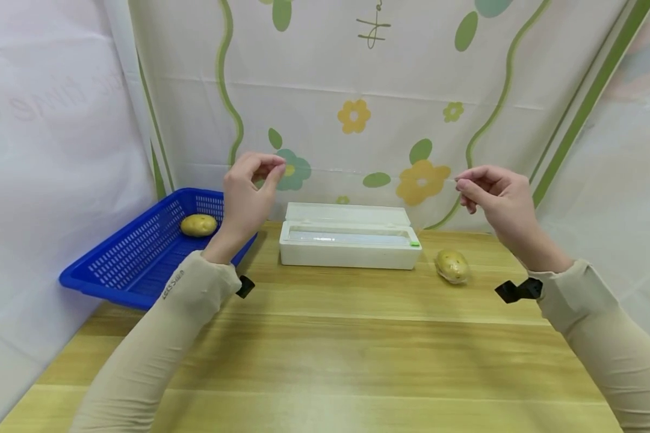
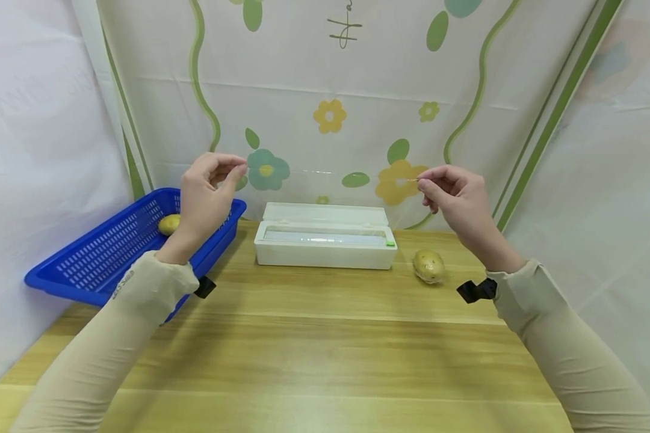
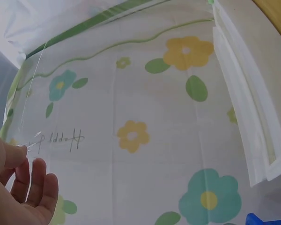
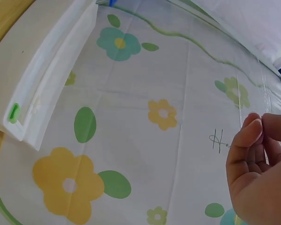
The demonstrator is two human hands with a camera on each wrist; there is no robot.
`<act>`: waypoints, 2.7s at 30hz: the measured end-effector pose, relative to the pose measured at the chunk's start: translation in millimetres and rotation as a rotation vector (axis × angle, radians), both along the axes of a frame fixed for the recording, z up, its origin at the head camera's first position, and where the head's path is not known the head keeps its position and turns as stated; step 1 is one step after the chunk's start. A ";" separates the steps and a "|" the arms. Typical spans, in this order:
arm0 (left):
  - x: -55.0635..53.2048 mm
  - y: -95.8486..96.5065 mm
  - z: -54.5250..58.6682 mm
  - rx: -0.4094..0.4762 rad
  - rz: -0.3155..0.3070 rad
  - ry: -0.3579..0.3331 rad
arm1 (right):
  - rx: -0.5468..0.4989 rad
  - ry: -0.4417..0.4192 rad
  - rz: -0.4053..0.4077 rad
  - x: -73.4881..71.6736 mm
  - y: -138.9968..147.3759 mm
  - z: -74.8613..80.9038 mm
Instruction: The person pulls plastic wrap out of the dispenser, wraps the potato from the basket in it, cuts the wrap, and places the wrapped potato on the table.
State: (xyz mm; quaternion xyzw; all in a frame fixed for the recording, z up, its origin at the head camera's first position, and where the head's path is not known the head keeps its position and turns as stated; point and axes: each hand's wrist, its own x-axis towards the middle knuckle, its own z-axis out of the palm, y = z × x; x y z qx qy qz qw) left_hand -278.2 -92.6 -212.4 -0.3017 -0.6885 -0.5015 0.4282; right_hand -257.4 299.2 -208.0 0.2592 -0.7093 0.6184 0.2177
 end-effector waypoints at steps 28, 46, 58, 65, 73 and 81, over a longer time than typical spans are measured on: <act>25.9 -58.9 -106.9 -0.332 -0.528 -0.516 | 0.319 -0.358 0.560 45.7 31.4 -99.5; 14.3 -69.5 -145.0 -0.739 -0.691 -0.776 | 0.524 -0.541 0.657 48.2 31.7 -142.6; 17.2 -50.7 -148.9 -0.990 -0.796 -0.841 | 0.641 -0.448 0.644 47.6 25.3 -159.0; 16.3 -51.4 -151.6 -1.042 -0.770 -0.867 | 0.690 -0.393 0.617 45.1 16.1 -163.1; 14.1 -50.0 -159.5 -1.082 -0.751 -0.849 | 0.796 -0.393 0.546 46.2 11.3 -167.0; 13.2 -52.2 -158.1 -1.096 -0.732 -0.877 | 0.831 -0.387 0.515 48.1 10.3 -165.1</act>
